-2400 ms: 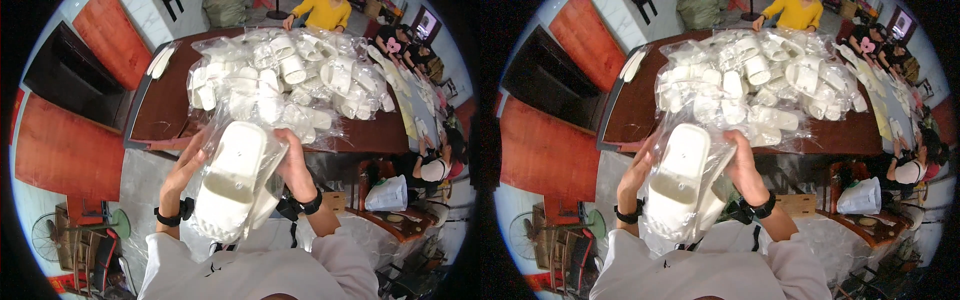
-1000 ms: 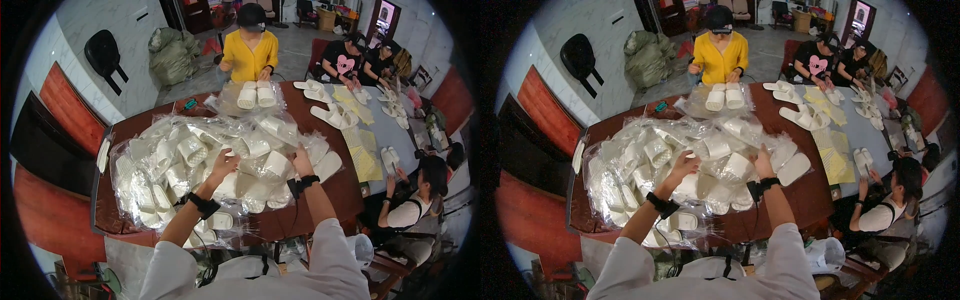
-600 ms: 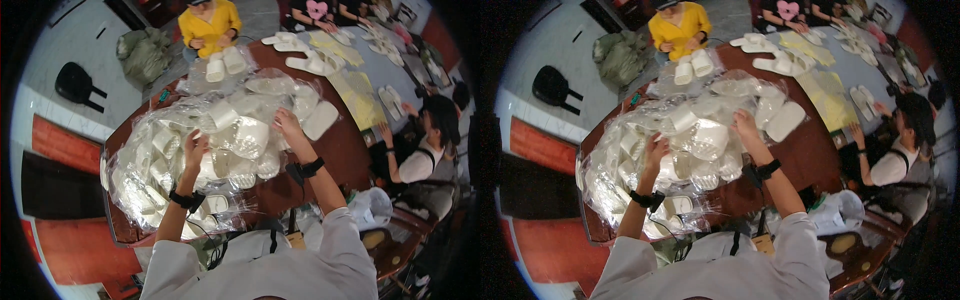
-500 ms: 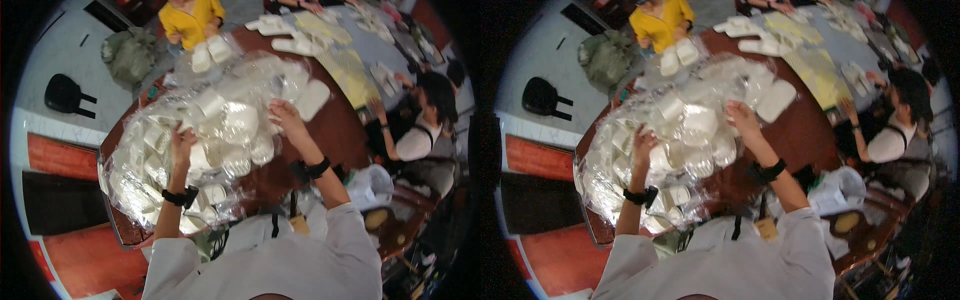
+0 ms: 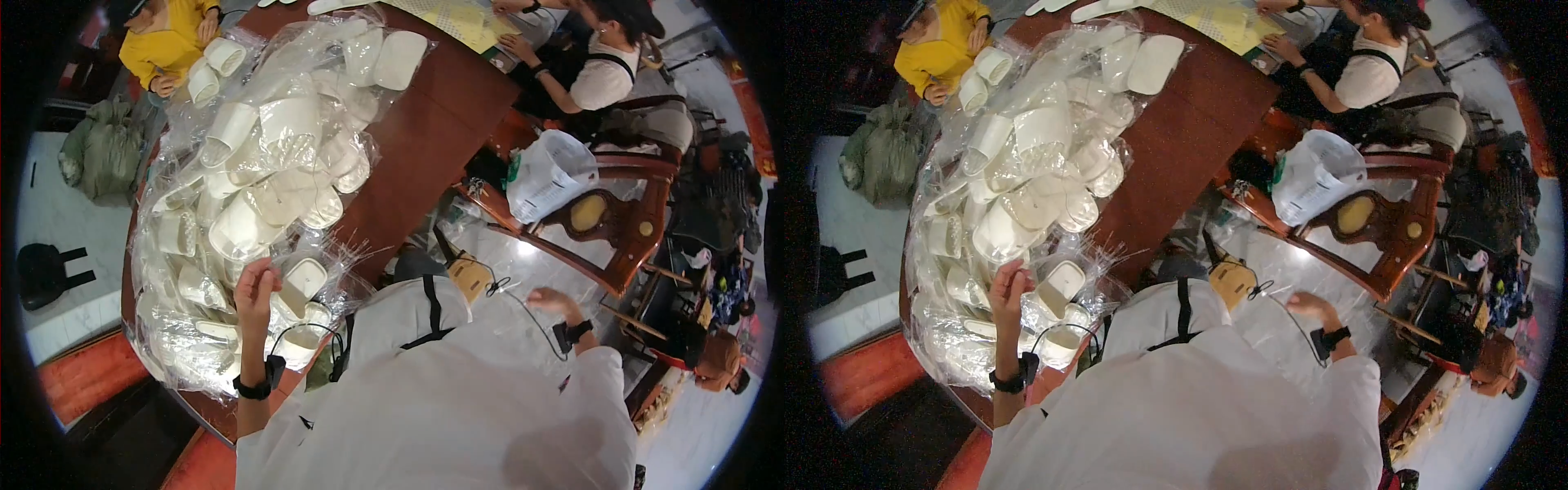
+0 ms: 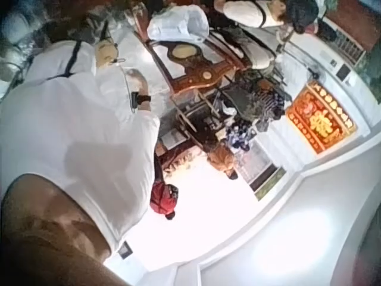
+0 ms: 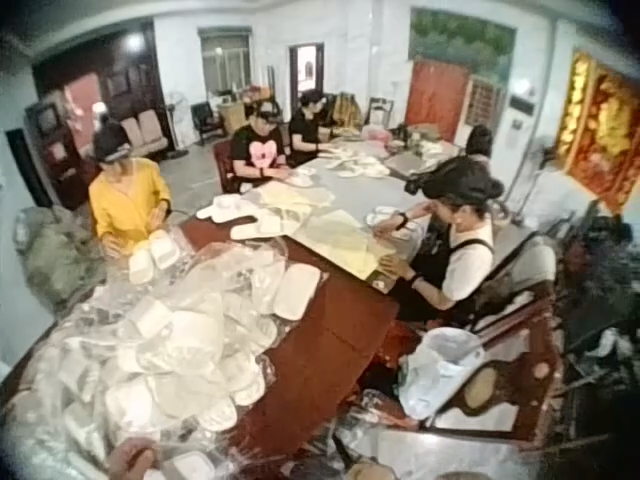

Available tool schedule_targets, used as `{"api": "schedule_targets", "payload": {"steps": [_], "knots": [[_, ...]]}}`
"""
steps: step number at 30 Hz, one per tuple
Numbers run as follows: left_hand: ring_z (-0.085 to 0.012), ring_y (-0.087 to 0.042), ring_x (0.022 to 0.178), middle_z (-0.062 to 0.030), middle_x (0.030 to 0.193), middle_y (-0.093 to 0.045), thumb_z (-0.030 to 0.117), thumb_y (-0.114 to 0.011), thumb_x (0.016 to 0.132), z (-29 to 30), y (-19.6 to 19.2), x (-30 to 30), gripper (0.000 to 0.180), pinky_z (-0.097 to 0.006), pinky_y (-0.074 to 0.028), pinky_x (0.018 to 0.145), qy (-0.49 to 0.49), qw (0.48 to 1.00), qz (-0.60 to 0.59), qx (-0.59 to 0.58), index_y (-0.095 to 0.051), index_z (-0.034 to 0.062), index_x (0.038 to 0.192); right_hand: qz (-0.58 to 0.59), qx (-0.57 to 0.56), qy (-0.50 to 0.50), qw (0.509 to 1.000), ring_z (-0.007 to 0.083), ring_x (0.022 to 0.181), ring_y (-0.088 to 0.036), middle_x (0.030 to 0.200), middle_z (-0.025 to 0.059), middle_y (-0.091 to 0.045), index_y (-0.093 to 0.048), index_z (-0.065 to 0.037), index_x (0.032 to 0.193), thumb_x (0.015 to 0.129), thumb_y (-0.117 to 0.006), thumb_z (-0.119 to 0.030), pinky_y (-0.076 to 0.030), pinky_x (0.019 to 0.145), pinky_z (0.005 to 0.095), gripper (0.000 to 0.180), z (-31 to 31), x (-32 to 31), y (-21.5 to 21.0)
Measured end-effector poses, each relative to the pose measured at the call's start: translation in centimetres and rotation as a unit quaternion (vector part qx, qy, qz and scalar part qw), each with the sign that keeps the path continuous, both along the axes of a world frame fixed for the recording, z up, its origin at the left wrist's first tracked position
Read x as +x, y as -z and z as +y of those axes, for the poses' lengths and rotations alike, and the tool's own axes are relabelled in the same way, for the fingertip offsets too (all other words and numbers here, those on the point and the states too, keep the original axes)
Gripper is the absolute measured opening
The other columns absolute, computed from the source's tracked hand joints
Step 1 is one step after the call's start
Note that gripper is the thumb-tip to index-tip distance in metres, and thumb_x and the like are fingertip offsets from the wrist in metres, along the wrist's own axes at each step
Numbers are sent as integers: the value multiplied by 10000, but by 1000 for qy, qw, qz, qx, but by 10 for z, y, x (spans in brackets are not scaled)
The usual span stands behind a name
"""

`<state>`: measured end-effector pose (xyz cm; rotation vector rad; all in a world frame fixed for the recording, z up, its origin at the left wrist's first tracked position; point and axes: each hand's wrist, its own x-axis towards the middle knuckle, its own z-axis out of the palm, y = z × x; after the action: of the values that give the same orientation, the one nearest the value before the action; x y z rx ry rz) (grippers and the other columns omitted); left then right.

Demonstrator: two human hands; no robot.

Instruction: The recorder is seen organizing and packaging white plastic slippers into plastic bags and a large collection sack at a workshop table.

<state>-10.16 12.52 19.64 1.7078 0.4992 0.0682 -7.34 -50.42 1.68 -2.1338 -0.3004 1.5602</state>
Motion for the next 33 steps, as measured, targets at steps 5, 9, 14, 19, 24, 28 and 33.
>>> {"api": "schedule_targets", "payload": {"steps": [5,9,14,19,24,28,33], "knots": [[-80,-541,710,-32,867,-585,59,-515,872,-7,15,-50,194,-208,-454,651,16,998,43,-36,-546,15,1059,23,-340,5,940,343,1002,-540,1136,173,-565,-603,6,1033,557,-666,-626,-442,823,376,793,-17,-108,15],[-101,-555,733,-50,868,-587,69,-512,876,-11,12,-83,198,-224,-463,661,26,997,62,-40,-541,11,1063,201,-334,-20,921,321,1039,-522,1167,159,-545,-571,-39,1121,595,-696,-561,-448,839,379,751,16,-140,21],[-105,-564,744,-53,873,-590,61,-512,873,1,10,-127,205,-229,-468,669,9,996,57,-64,-537,19,1072,357,-232,29,904,234,883,-592,969,159,-631,-585,-132,1143,623,-687,-535,-459,771,345,666,34,-259,85],[-93,-559,735,-48,874,-589,62,-518,870,9,7,-159,202,-222,-471,674,-29,993,98,-64,-543,43,1070,46,14,-79,996,275,766,-629,816,129,-650,-658,-56,864,748,-560,-193,-489,647,373,204,32,-294,12],[-83,-551,721,-41,874,-587,62,-509,873,11,17,-166,197,-210,-468,644,-33,991,116,-54,-543,30,1064,58,-83,-46,994,281,779,-625,840,135,-647,-657,-58,870,765,-545,-206,-482,663,371,213,25,-385,-2],[-81,-551,721,-45,878,-588,54,-501,872,4,33,-160,211,-207,-465,628,-36,986,148,-72,-538,21,1077,72,-160,-29,984,286,790,-622,858,139,-645,-656,-59,874,778,-533,-217,-477,675,370,222,-74,-444,-27],[-76,-542,718,-41,867,-586,66,-519,863,-5,45,-171,231,-202,-456,622,-29,979,197,-29,-544,18,1087,75,-233,-45,969,293,803,-618,882,145,-642,-655,-60,880,794,-518,-230,-470,690,368,234,-142,-437,-21]]}}
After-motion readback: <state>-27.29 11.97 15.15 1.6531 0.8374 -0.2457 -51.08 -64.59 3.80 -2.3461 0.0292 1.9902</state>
